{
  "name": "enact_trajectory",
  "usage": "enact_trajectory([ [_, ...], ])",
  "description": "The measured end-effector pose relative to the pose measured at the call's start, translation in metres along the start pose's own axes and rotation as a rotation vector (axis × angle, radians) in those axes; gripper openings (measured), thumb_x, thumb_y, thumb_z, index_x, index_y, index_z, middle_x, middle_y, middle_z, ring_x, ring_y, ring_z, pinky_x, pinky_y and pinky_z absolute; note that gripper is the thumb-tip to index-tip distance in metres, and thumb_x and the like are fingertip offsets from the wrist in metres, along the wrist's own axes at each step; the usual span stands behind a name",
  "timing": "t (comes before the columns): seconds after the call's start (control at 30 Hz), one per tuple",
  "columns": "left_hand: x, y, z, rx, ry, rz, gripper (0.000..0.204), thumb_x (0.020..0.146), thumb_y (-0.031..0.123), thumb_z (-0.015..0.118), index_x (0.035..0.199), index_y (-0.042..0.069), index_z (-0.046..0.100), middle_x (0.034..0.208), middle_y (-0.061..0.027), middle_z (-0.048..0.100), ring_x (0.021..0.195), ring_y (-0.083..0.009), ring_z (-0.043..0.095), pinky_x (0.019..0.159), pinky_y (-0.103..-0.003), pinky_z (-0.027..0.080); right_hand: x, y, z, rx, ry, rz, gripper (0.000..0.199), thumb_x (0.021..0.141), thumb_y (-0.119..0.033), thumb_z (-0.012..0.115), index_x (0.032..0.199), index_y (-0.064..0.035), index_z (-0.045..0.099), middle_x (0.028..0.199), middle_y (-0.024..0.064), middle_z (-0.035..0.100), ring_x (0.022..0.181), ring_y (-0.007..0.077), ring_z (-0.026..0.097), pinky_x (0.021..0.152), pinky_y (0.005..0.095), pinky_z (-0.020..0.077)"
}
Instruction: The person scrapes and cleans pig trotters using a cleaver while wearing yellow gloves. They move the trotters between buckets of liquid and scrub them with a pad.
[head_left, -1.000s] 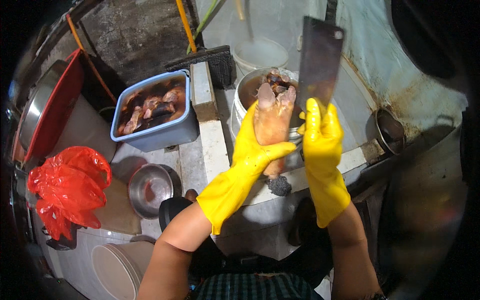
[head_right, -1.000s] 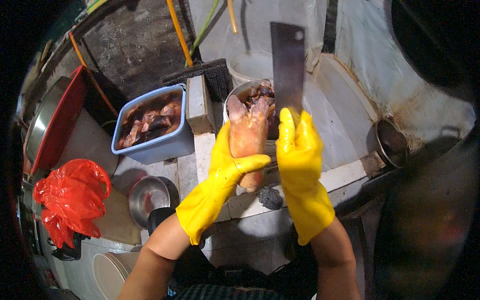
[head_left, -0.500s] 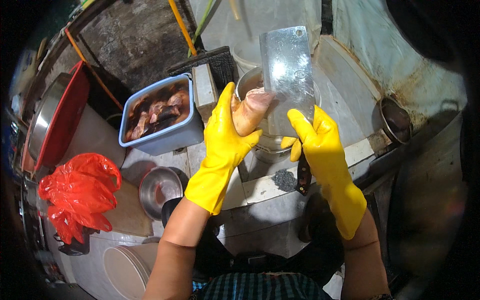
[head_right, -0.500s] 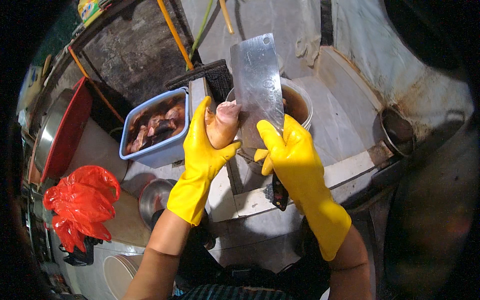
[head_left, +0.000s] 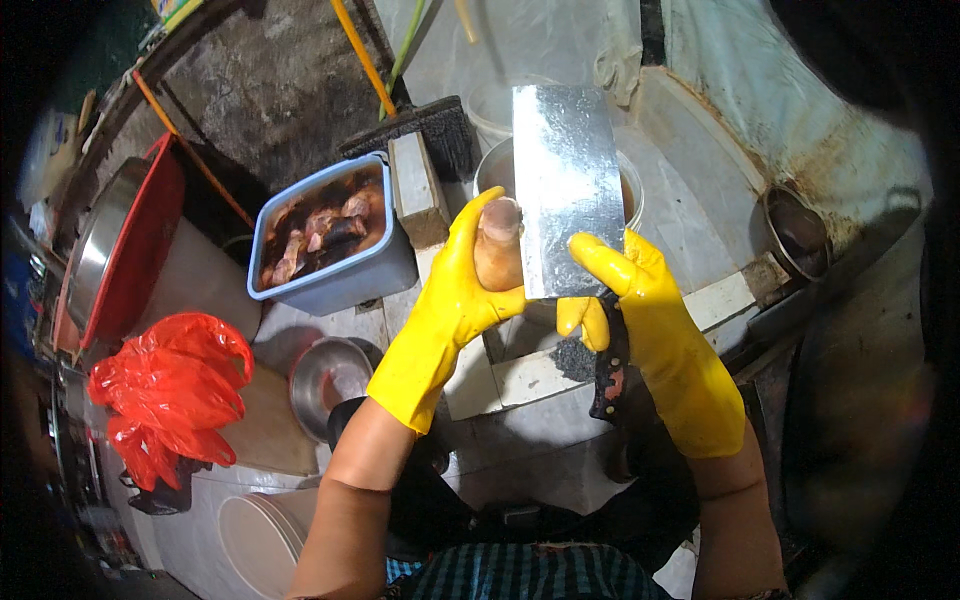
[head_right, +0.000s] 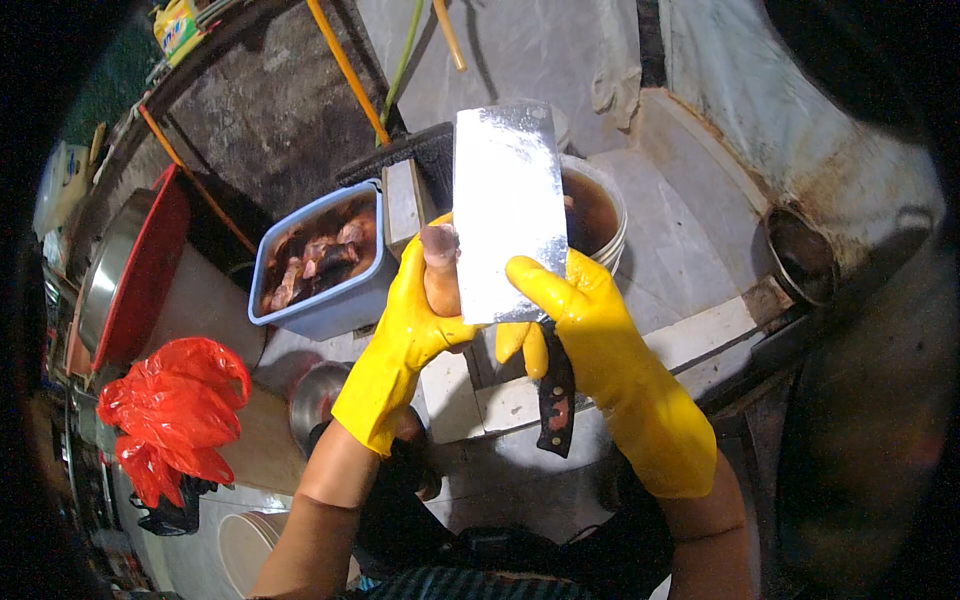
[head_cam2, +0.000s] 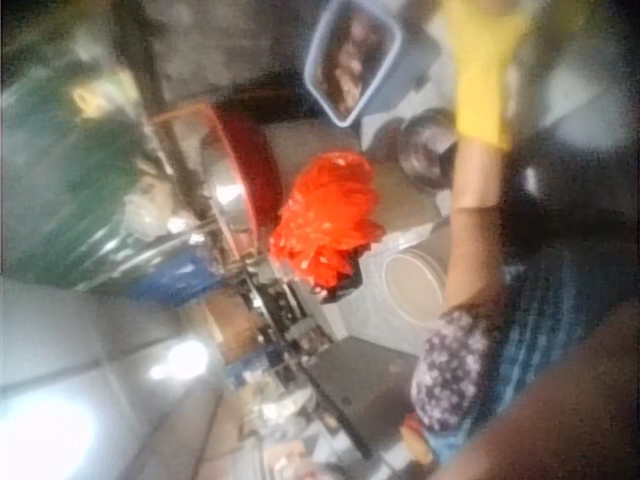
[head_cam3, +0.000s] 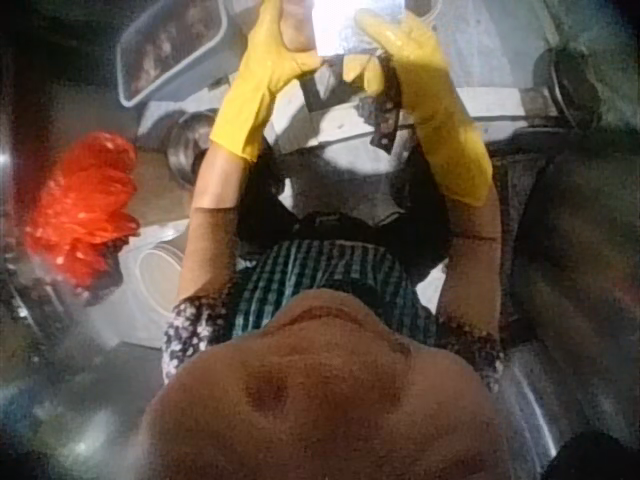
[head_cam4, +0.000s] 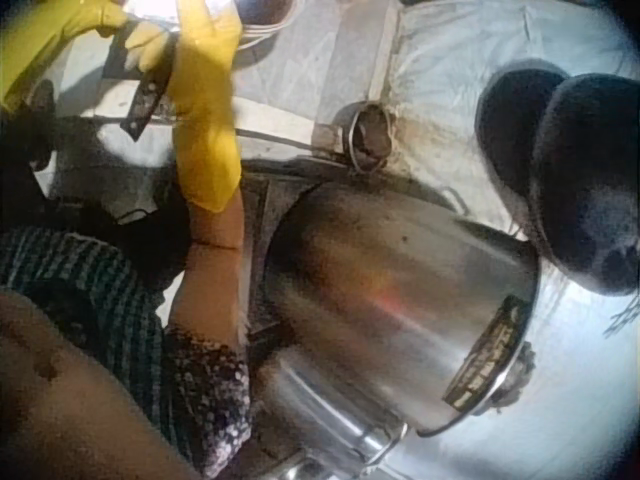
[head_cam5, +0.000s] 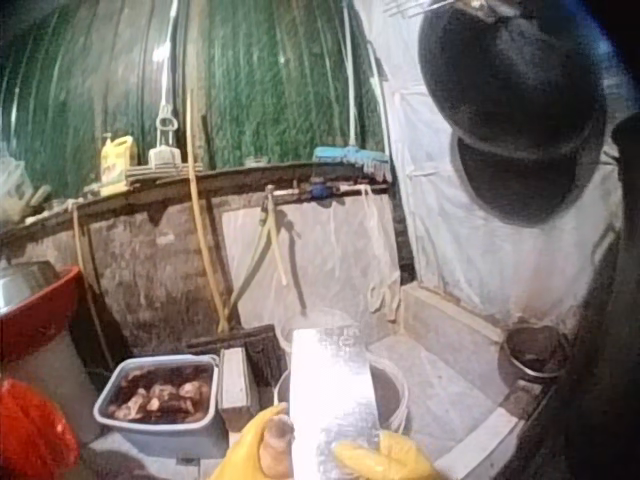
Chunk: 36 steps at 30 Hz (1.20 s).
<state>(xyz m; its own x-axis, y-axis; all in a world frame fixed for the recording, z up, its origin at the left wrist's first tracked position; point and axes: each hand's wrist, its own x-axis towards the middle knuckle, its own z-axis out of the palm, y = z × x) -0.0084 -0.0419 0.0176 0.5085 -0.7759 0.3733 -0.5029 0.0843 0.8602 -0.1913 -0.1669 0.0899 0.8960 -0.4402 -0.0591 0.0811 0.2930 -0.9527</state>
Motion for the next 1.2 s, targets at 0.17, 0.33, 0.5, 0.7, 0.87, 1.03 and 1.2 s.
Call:
enact_trajectory([
  [0.17,-0.003,-0.011,0.012,-0.297,0.012,-0.086,0.119,0.055,0.022,0.101,0.154,0.003,0.037,0.147,-0.0173,0.053,0.14,-0.0308,0.048,0.116,-0.043,0.038,-0.006,-0.019,0.004,0.096,0.032,0.021,0.024,0.104,-0.025,0.058,0.108,-0.0029,0.068,0.072,0.0085,0.069,0.05,0.0109,0.058,0.048,0.0229,0.0437],
  [0.33,-0.002,-0.011,0.01,-0.33,0.048,-0.127,0.117,0.056,0.02,0.099,0.155,0.004,0.037,0.15,-0.0173,0.051,0.141,-0.0308,0.048,0.117,-0.042,0.038,-0.007,-0.018,0.009,-0.122,0.142,-0.098,0.023,0.104,-0.022,0.059,0.114,-0.003,0.067,0.076,0.0059,0.069,0.053,0.0103,0.059,0.049,0.0225,0.045],
  [0.5,-0.005,0.013,0.006,0.198,0.171,0.075,0.108,0.06,0.015,0.094,0.154,0.008,0.041,0.144,-0.0161,0.058,0.135,-0.0309,0.055,0.114,-0.042,0.042,-0.006,-0.012,0.017,-0.18,0.232,-0.045,0.022,0.104,-0.021,0.06,0.115,-0.0036,0.067,0.076,0.0056,0.068,0.053,0.011,0.059,0.049,0.0241,0.046],
  [0.7,-0.001,-0.007,-0.005,-0.152,0.003,0.045,0.105,0.062,0.015,0.093,0.153,0.009,0.041,0.138,-0.0122,0.061,0.13,-0.0256,0.058,0.111,-0.041,0.046,-0.002,-0.011,0.003,-0.041,-0.044,0.033,0.024,0.103,-0.025,0.059,0.111,-0.0035,0.068,0.071,0.0067,0.068,0.051,0.0113,0.059,0.049,0.0226,0.0439],
  [0.87,0.001,-0.012,0.003,-0.366,0.051,0.05,0.117,0.055,0.026,0.103,0.153,0.005,0.04,0.148,-0.0129,0.053,0.135,-0.0263,0.053,0.115,-0.042,0.041,-0.012,-0.03,0.019,0.072,-0.014,0.018,0.024,0.102,-0.025,0.058,0.103,-0.0034,0.07,0.071,0.0086,0.07,0.053,0.0114,0.06,0.051,0.0221,0.0427],
  [1.03,0.0,-0.009,-0.013,-0.054,0.122,0.133,0.118,0.056,0.026,0.101,0.154,0.005,0.039,0.148,-0.0169,0.053,0.138,-0.0299,0.051,0.117,-0.042,0.04,-0.015,-0.037,0.004,-0.107,0.048,-0.066,0.025,0.103,-0.025,0.058,0.106,-0.0018,0.069,0.07,0.0078,0.069,0.048,0.0119,0.058,0.048,0.0238,0.0436],
  [1.2,-0.003,0.015,-0.014,0.257,0.223,0.208,0.109,0.057,0.014,0.094,0.154,0.007,0.043,0.139,-0.0178,0.059,0.128,-0.0327,0.059,0.11,-0.041,0.046,-0.017,-0.026,0.015,-0.257,0.131,0.031,0.024,0.101,-0.025,0.063,0.109,-0.0034,0.069,0.069,0.0053,0.067,0.046,0.0125,0.057,0.046,0.0258,0.0443],
])
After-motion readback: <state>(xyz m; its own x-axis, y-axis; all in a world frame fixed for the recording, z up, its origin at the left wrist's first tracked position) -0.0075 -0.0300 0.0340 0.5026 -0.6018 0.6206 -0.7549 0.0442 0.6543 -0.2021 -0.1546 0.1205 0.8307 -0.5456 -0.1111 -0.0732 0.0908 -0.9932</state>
